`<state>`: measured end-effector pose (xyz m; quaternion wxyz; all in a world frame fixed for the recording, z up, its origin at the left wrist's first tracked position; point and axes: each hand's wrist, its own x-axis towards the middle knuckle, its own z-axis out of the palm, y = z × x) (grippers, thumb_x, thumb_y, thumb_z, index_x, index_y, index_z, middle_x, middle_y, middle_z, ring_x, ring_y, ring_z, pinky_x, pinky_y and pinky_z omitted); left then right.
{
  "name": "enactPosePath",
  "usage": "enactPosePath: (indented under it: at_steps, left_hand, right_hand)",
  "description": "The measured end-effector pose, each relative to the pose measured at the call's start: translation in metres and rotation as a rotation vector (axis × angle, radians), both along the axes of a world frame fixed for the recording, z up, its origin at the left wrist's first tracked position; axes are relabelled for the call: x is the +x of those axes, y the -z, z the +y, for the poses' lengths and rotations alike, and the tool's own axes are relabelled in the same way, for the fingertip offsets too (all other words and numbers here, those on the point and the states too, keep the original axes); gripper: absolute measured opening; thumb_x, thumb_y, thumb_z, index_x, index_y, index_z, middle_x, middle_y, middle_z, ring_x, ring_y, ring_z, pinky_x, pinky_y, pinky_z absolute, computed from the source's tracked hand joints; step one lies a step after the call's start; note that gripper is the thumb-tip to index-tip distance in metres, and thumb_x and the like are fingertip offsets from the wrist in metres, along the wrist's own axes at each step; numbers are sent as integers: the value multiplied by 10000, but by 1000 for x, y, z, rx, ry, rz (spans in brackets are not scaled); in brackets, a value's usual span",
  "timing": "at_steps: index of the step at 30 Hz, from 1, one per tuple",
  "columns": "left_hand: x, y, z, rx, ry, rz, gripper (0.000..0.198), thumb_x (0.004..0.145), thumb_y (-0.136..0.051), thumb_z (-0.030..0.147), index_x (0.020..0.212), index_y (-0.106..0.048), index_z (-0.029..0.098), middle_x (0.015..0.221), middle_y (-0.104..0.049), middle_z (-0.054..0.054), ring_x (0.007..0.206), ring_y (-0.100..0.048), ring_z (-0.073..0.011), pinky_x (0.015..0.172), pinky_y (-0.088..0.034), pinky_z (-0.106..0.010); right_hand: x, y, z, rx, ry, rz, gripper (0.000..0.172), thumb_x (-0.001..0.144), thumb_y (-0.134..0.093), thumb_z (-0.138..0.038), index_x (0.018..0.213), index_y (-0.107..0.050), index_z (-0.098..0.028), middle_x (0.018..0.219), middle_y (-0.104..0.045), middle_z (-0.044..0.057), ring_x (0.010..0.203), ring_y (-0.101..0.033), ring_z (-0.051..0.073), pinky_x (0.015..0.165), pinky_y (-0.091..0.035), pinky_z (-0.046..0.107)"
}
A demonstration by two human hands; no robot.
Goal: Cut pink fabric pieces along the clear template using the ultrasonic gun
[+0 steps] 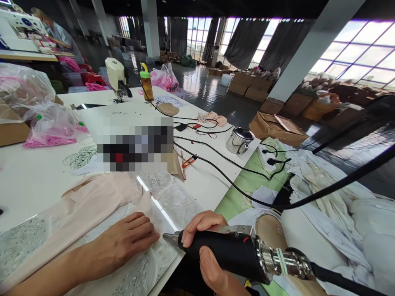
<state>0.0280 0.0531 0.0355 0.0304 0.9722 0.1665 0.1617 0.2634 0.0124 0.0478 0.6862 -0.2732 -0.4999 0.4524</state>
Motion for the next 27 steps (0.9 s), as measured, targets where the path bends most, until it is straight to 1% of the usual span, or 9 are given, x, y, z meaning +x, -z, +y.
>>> enactPosePath:
  at_steps: [7, 13, 15, 18, 24, 27]
  left_hand:
    - [0, -2, -1, -18, -8, -34, 339, 1053, -247, 49, 1122, -572, 118, 880, -607, -83, 761, -540, -211, 744, -436, -366]
    - [-3, 8, -6, 9, -71, -65, 341, 1048, -273, 55, 1217, -562, 120, 944, -637, -103, 822, -584, -221, 797, -478, -384]
    - [-3, 10, -8, 19, -95, -56, 330, 1032, -308, 40, 1224, -566, 112, 947, -638, -105, 831, -591, -223, 816, -479, -390]
    - [-2, 11, -10, 46, -99, -26, 332, 1000, -340, 4, 1211, -579, 94, 923, -631, -103, 825, -590, -223, 821, -474, -388]
    - [-2, 11, -12, 54, -112, -34, 333, 997, -316, 1, 1177, -579, 95, 900, -603, -93, 785, -559, -221, 792, -449, -386]
    - [-1, 8, -12, 39, -105, -18, 317, 983, -347, -4, 1185, -569, 99, 896, -595, -85, 779, -559, -218, 791, -444, -378]
  right_hand:
    - [0, 9, -1, 8, -15, -11, 164, 946, -592, -420, 1032, -606, -281, 897, -597, 20, 640, -608, 144, 613, -553, 344]
    - [1, 11, -3, 10, -16, -15, 165, 952, -581, -417, 1051, -599, -286, 907, -590, 18, 651, -601, 145, 627, -559, 349]
    - [2, 11, -4, 14, -12, -24, 157, 952, -581, -411, 1046, -597, -286, 899, -590, 21, 650, -595, 152, 622, -560, 354]
    - [3, 10, -5, 7, -3, -41, 157, 952, -581, -412, 1043, -592, -285, 886, -595, 21, 657, -592, 160, 625, -555, 355]
    - [5, 8, -5, -23, -3, -93, 131, 952, -586, -399, 1025, -589, -290, 864, -588, 10, 699, -605, 168, 672, -541, 353]
    - [4, 8, -5, -36, -7, -84, 135, 948, -591, -399, 1023, -585, -287, 870, -591, 13, 714, -607, 167, 675, -539, 348]
